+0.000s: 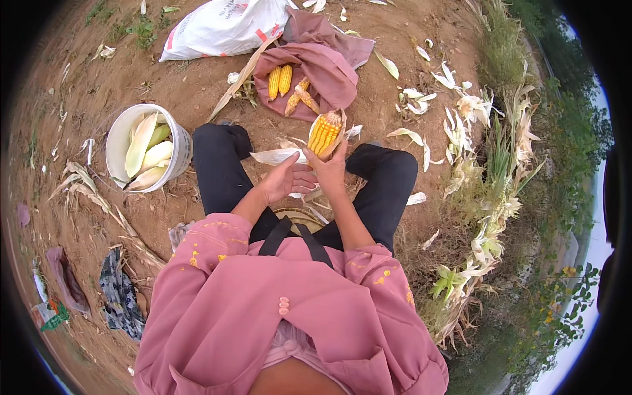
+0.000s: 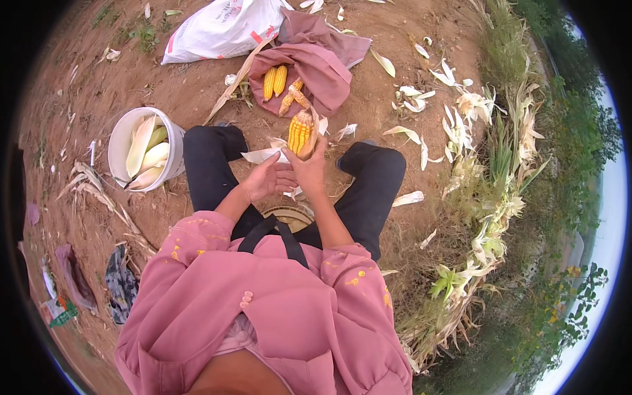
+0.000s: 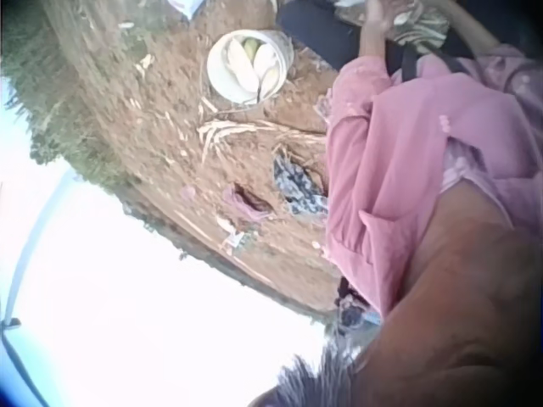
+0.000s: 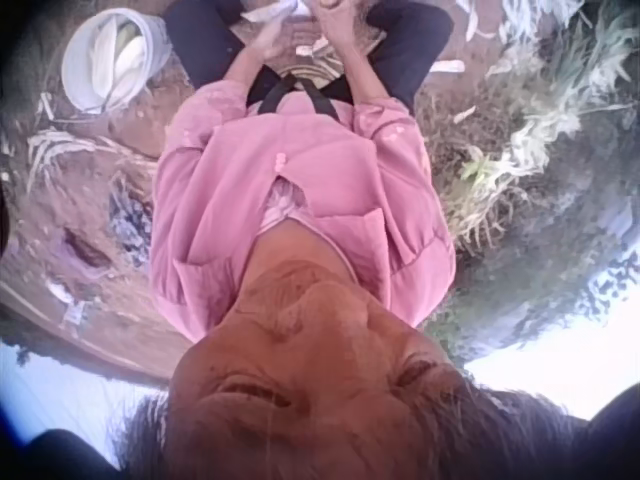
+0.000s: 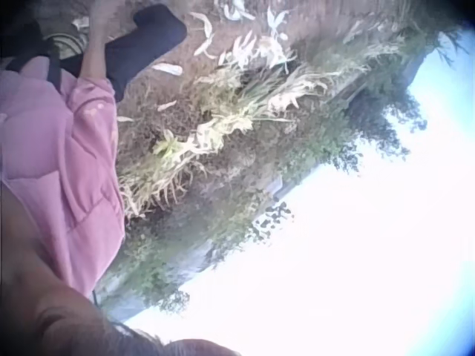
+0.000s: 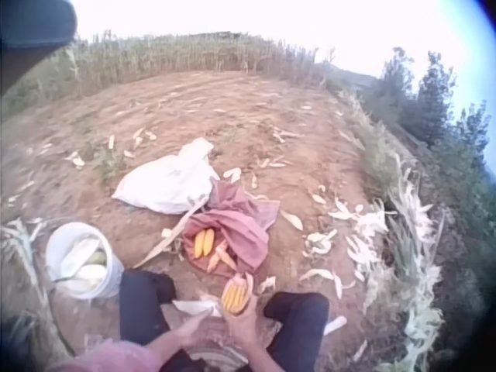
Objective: The person sits on the ground and shucks corn cobs by hand, removing the husks and silk. They place the shucked cobs on a cloth and discard the husks on the ground.
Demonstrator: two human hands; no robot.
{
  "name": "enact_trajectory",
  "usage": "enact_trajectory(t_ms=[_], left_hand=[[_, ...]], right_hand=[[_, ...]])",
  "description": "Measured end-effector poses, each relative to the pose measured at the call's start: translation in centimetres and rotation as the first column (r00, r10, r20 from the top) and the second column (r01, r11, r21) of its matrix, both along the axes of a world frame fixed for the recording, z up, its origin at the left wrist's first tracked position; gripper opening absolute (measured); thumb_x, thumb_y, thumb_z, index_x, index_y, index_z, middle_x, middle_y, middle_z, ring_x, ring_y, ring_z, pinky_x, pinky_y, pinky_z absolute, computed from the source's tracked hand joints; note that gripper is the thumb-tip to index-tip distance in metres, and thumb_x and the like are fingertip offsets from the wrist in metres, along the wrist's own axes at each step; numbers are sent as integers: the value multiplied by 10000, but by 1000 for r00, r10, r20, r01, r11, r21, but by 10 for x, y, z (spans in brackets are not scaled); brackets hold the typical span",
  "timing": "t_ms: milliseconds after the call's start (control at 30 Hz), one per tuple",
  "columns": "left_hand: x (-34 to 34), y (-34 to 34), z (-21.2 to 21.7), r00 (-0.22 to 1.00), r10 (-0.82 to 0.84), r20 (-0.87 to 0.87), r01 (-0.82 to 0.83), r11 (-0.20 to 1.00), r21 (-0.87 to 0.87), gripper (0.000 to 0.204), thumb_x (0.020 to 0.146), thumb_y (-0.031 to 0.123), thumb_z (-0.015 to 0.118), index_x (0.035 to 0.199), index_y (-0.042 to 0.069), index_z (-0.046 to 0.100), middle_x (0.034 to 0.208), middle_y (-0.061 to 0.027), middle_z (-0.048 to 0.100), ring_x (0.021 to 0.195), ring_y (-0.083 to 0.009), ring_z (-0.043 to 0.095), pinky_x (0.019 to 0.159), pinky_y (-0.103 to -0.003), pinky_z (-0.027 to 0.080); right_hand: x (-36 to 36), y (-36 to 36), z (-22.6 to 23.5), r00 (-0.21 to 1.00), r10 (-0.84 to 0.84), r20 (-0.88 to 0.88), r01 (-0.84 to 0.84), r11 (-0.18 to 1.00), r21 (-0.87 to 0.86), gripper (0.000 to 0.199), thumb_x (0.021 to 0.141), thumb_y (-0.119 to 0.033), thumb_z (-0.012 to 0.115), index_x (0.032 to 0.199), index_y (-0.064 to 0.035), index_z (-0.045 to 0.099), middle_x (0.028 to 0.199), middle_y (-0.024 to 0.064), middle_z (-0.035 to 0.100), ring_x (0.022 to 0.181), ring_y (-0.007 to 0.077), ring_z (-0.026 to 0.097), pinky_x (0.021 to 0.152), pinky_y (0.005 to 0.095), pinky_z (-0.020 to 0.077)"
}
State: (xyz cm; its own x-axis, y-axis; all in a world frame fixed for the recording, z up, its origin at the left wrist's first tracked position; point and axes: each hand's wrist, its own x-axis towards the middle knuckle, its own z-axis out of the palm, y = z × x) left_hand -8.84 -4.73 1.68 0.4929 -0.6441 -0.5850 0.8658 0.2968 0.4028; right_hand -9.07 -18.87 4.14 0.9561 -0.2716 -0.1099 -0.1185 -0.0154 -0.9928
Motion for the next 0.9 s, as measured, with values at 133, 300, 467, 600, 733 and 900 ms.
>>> enact_trajectory(t_ms=[133,300,467,600,733,900], left_hand=[[3,6,-12,926,296,-234,-354,895,-271,480,891,429,436,1084,0,531,970,-142,622,890,-235,614,801,-376,490],[6,13,-20,884,417,-213,-462,850,-253,301,899,270,458,1025,20,566,898,-115,642,755,-207,648,681,-330,551],[15,16,-34,836,502,-222,-537,832,-140,354,869,304,501,1069,16,550,902,-127,635,731,-225,638,659,-345,550],[21,19,-39,848,500,-175,-512,859,-25,392,838,346,520,1079,39,543,892,-130,622,748,-251,614,668,-387,522],[17,14,-45,882,429,-195,-450,890,-78,390,846,338,515,1102,46,535,898,-133,621,747,-258,611,665,-396,518],[17,16,-52,919,347,-190,-371,922,-114,388,864,335,481,1113,43,536,898,-146,626,719,-271,624,611,-398,534]], right_hand=[[-10,19,-10,915,315,253,-189,887,-421,673,610,-87,758,1161,-63,374,1108,158,509,1093,345,476,964,416,363],[-15,25,-14,776,574,261,-298,699,-650,664,595,30,683,1180,-67,383,1190,155,476,1167,373,417,1008,424,329],[-20,-5,0,737,676,-20,-566,601,-564,594,668,42,588,1230,-62,426,1297,155,414,1211,329,393,996,381,339],[-42,-2,40,738,675,6,-611,671,-420,568,716,15,579,1257,-71,428,1314,142,410,1213,285,404,966,345,368],[-43,1,48,685,721,101,-526,587,-615,393,718,-162,692,1099,-155,597,1197,81,524,1079,270,500,932,353,390],[-39,4,48,622,754,210,-423,550,-720,287,676,-123,707,958,-152,663,1067,24,600,941,246,572,804,330,474]])
